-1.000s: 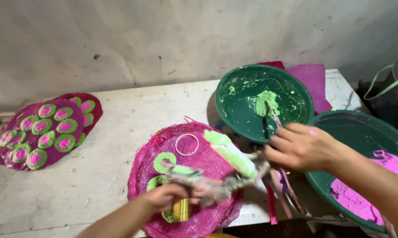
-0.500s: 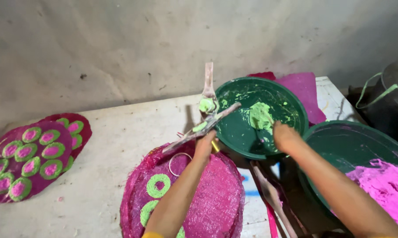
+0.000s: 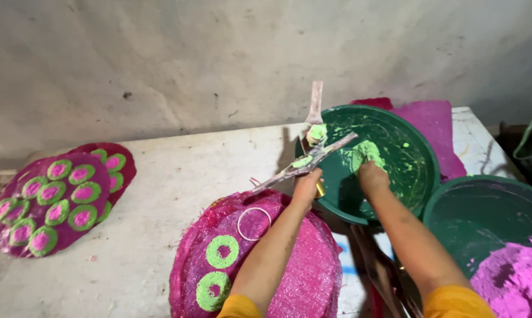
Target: The person uses a specialized wooden tool to stamp dough patterns and move colored dough onto flat discs, handling different colored doughs from plastic bowls.
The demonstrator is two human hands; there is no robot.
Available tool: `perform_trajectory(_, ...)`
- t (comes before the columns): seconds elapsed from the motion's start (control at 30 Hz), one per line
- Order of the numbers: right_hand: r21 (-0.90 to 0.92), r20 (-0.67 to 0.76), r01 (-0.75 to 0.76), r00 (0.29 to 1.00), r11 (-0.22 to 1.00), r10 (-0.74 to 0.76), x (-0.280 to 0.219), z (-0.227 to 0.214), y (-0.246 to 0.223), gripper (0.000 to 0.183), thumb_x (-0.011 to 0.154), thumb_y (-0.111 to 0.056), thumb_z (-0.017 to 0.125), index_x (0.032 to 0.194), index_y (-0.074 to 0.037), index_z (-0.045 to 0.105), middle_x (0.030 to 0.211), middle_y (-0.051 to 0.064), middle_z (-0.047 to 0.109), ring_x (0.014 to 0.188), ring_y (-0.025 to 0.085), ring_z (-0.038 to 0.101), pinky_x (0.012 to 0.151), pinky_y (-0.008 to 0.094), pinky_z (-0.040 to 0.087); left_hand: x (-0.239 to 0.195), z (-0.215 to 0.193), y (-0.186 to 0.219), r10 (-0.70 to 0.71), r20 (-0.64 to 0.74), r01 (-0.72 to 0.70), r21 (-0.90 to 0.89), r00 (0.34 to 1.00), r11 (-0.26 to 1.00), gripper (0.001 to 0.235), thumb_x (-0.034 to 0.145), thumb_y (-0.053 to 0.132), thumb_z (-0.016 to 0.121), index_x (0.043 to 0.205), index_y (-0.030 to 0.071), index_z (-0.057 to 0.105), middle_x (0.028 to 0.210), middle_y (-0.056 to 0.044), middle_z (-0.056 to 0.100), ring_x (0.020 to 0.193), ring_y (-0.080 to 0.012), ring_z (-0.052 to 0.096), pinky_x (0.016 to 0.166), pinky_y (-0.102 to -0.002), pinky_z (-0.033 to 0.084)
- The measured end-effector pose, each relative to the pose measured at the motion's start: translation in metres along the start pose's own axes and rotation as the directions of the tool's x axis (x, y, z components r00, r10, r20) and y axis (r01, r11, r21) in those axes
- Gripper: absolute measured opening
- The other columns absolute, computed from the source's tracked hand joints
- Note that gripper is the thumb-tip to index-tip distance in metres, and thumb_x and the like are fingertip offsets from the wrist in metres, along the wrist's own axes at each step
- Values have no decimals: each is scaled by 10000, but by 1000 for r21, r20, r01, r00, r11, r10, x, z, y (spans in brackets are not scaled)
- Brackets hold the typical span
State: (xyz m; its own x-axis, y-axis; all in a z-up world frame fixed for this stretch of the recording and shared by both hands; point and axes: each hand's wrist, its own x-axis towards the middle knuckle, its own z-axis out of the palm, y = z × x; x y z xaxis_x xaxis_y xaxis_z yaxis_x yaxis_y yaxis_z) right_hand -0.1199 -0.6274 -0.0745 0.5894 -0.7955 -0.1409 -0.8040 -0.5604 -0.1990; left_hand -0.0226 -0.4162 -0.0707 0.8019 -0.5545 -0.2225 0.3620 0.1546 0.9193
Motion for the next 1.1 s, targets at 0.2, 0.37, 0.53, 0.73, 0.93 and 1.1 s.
perform_trajectory(0.2,-60,61,76,996,995,-72,-23,4,-15,375,1030,-201,399,1279,19,571,1174,302,698,1067,430,715,920,503,573,3,-4,-8,-50,59,53,-55,997,997,352,908,345,681,1054,27,720,923,-64,703,825,-159,659,738,-304,516)
perform_trajectory(0.37,-186,48,235,972,954,-230,-44,-3,-20,338,1020,-170,403,1196,3,635,1156,260,722,1043,410,738,901,499,588,11,-7,-15,-89,46,93,-90,995,992,337,879,338,686,1062,56,709,907,-75,693,817,-170,652,732,-323,520)
perform_trajectory(0.53,-326,475,616,763,718,-439,-57,-53,-5,396,791,-136,701,1186,-144,735,1133,183,747,996,327,702,855,418,566,8,-17,3,-26,38,26,10,999,1000,429,905,367,700,1011,-45,757,949,-77,735,825,-160,639,776,-321,503)
perform_trajectory(0.73,808,457,-218,819,548,-347,-142,-165,41,486,988,-155,509,1472,-102,525,786,-7,553,659,97,510,590,262,465,-50,-111,136,726,121,-601,659,678,452,487,969,352,667,1371,79,637,1299,-112,710,1194,-248,651,1018,-403,518)
perform_trajectory(0.93,757,467,-6,704,653,-535,-233,-219,-11,427,967,-276,616,1347,-93,685,619,-2,459,511,110,414,440,286,317,-180,-120,243,190,-24,-30,960,982,277,679,880,452,717,1472,234,467,1307,-109,559,1126,-332,614,921,-445,533)
perform_trajectory(1.1,534,619,277,516,799,-593,-268,-242,-89,367,960,-300,632,1296,-172,708,580,-6,459,509,110,408,450,281,309,-257,-166,240,396,408,-482,869,823,106,748,839,407,737,1499,185,465,1261,-110,611,1063,-310,669,882,-428,573)
